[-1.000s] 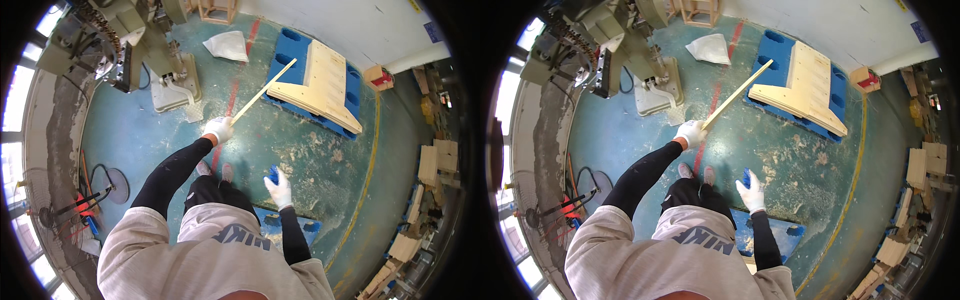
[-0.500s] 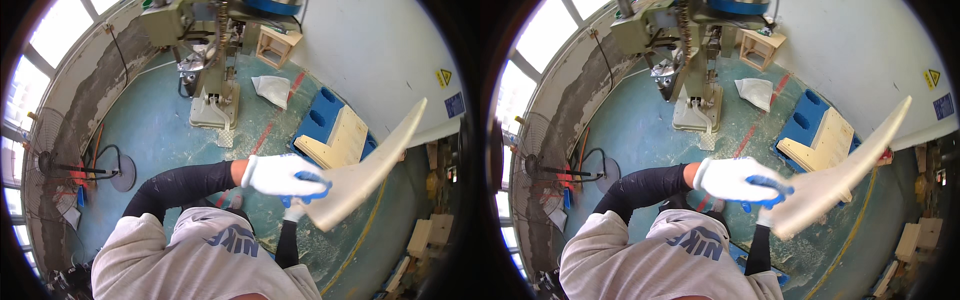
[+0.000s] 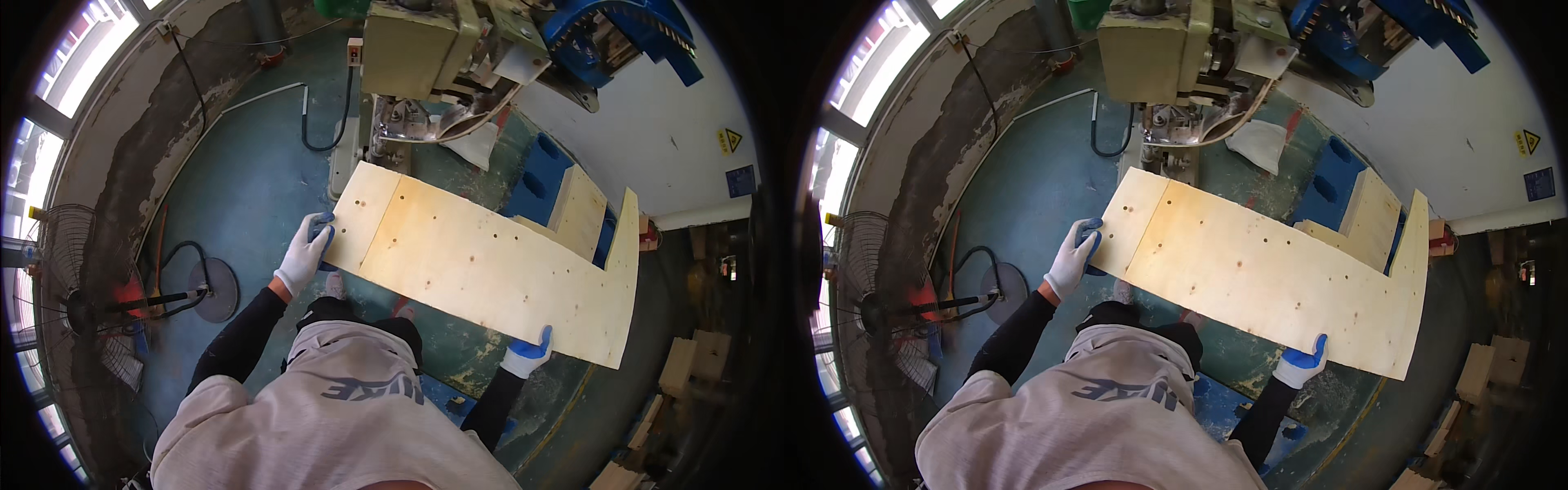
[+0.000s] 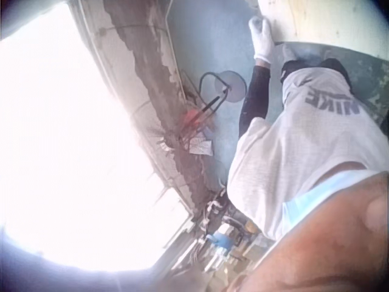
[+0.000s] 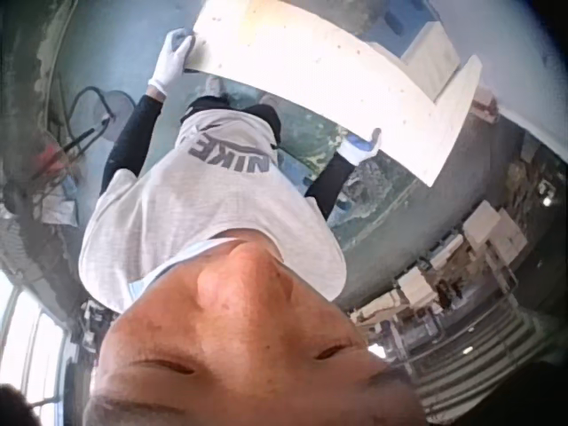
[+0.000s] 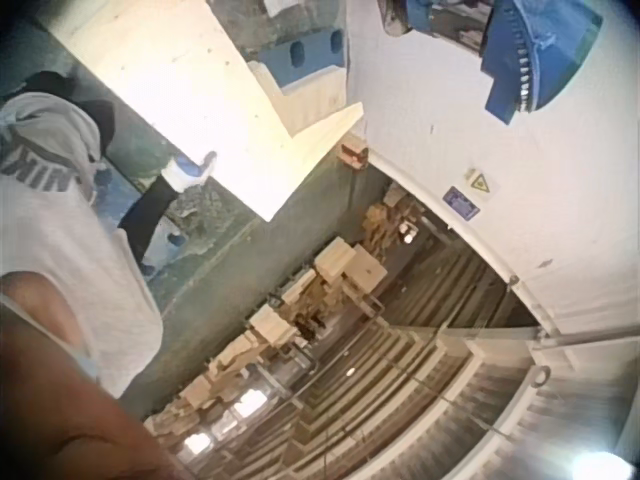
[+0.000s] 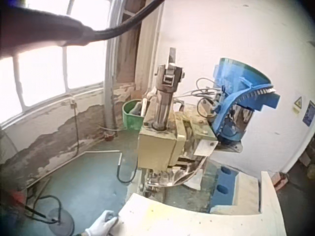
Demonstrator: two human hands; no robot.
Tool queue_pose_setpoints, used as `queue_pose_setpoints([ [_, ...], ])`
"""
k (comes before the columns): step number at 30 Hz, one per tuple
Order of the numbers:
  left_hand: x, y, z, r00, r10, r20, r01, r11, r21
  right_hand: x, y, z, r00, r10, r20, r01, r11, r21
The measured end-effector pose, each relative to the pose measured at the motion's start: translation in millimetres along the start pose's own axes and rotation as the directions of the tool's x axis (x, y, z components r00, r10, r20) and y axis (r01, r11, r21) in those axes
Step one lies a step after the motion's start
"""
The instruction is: The person positions and feeds wooden boards through an industrial sewing machine to join them, then stacks the completed pieces on a blue pallet.
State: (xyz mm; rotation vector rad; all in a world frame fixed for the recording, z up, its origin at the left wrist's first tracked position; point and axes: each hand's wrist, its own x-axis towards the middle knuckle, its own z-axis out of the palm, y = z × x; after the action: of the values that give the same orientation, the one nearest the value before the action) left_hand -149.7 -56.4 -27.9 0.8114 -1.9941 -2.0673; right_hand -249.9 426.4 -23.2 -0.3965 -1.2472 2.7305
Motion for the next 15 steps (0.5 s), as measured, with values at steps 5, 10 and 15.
queue_pose_setpoints([
  [5,2.6,-4.2,-52.1,0.974,0.146,-0.175,-0.125,0.984,0.124,-33.0,49.4,34.0,0.999,0.013,0.037,-0.013,1.000,-0.003],
  [10,8.0,20.1,-61.1,0.953,0.261,-0.152,-0.237,0.959,0.158,-37.9,100.1,98.4,0.973,0.074,-0.218,-0.049,0.991,0.121],
  [15,46.9,39.6,-68.7,0.928,0.354,-0.116,-0.319,0.917,0.240,-16.0,117.0,107.8,0.997,0.062,-0.039,-0.061,0.998,0.029],
])
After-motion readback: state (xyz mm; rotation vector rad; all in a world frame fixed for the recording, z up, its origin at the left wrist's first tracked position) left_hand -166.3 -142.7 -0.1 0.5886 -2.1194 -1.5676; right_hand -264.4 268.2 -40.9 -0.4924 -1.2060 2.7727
